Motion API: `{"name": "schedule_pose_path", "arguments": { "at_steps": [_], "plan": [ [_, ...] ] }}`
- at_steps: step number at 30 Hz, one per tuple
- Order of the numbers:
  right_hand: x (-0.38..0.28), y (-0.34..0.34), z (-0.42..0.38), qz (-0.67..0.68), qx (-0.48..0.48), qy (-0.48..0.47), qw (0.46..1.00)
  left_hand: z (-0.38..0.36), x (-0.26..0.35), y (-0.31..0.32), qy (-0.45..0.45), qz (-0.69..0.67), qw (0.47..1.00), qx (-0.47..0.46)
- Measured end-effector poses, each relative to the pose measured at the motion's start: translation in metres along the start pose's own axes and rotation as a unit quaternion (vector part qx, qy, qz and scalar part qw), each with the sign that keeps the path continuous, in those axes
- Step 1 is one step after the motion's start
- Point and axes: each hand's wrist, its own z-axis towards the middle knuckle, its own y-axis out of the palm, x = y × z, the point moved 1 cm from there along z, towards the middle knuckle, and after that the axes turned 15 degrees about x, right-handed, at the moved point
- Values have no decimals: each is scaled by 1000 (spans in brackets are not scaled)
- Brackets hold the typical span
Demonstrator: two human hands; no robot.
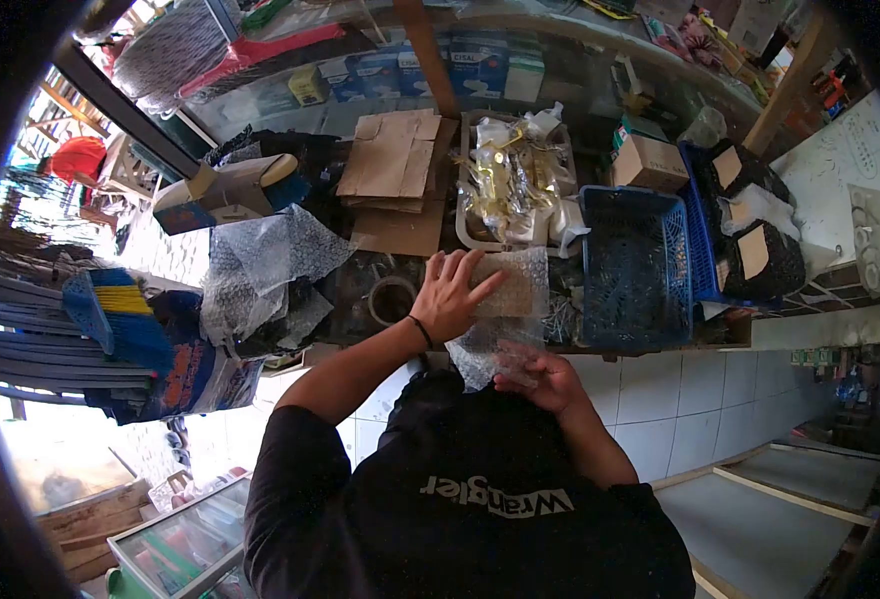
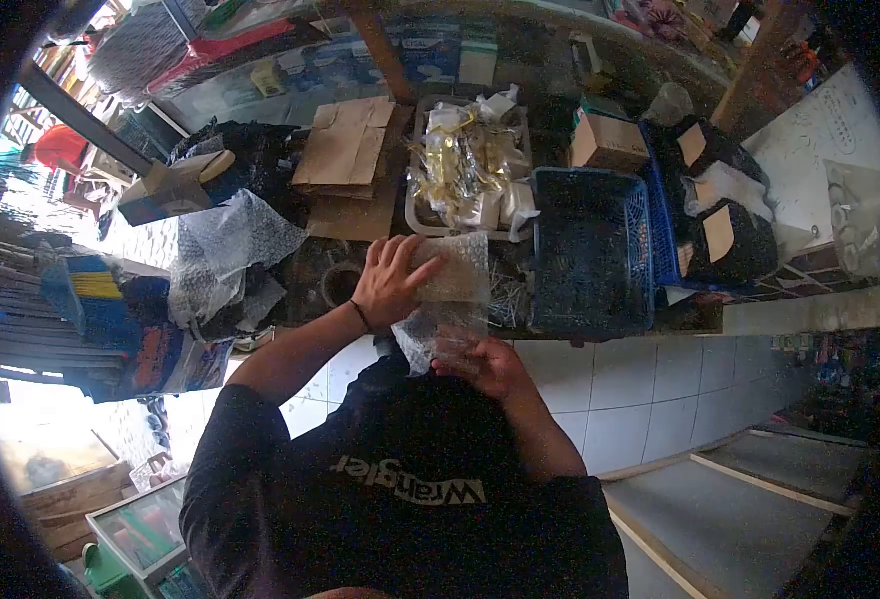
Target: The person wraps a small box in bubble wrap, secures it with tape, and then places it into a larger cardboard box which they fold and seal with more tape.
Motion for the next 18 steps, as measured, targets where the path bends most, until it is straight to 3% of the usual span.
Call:
{"name": "schedule_pose_path", "arguments": {
  "at_steps": [4,10,13,18],
  "plan": [
    [5,-5,-1,12,57,15,998,-8,5,12,6,12,1000,-25],
    [8,-17,7,40,42,3,998,-18,5,28,6,-7,999,-51],
    [9,-13,13,103,-18,-6,995,-25,5,37,-12,-58,997,-50],
    [8,-11,16,119,18,-15,993,-27,6,30,-1,-95,993,-64]
  ]
}}
